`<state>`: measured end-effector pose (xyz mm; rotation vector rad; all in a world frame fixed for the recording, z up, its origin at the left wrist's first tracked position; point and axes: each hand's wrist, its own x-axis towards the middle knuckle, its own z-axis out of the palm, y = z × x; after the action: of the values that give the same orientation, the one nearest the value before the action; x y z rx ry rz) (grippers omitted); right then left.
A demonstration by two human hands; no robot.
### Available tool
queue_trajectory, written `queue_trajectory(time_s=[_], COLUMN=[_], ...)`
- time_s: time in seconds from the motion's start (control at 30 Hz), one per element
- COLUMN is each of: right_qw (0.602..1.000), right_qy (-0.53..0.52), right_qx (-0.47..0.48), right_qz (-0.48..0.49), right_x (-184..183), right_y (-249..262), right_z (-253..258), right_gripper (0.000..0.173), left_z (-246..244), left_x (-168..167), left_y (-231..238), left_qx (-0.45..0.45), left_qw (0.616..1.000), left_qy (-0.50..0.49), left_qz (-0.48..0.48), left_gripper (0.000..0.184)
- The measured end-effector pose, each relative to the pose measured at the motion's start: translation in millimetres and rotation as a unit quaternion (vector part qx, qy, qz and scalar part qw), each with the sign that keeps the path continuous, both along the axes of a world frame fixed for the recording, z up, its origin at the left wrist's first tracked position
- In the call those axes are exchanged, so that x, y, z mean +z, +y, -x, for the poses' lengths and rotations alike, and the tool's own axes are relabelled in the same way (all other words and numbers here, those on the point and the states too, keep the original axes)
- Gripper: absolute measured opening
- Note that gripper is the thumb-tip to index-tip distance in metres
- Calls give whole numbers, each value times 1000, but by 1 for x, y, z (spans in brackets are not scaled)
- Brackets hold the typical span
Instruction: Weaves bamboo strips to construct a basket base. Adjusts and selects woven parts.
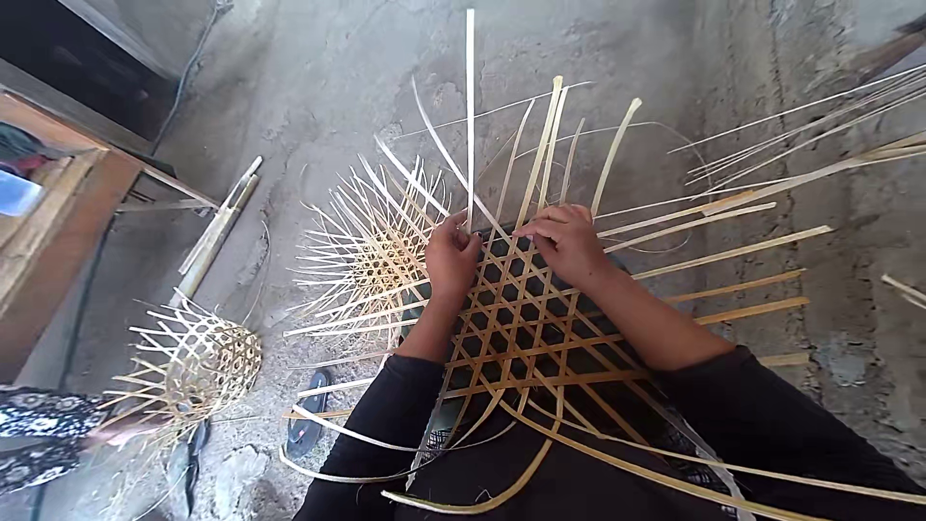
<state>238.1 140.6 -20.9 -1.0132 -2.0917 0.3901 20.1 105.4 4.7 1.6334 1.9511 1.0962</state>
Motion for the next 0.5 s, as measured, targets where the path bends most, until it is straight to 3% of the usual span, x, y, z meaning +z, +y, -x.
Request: queue_trajectory(time_s=[0.2,0.3,0.37,0.5], right_qw=[1000,1000,1000,1000], right_qy=[-6,-11,-10,9], right_qx=[-3,-1,-1,-9], right_qz=[-10,-7,-7,-9], right_x=[-1,-2,-3,-4], right_y=[-1,0,0,-1], right_z=[0,2,3,3], right_gripper=[28,29,29,27], left_z=[-5,-3,0,22], left_x=[1,10,20,33], left_y=[-5,-3,-2,-2], left_qx=[-8,-45,-98,-269], left_qw=[999,992,986,960], left_qy=[34,114,134,-31], left_qz=[-29,-14,19,69], left_gripper=[53,30,26,41])
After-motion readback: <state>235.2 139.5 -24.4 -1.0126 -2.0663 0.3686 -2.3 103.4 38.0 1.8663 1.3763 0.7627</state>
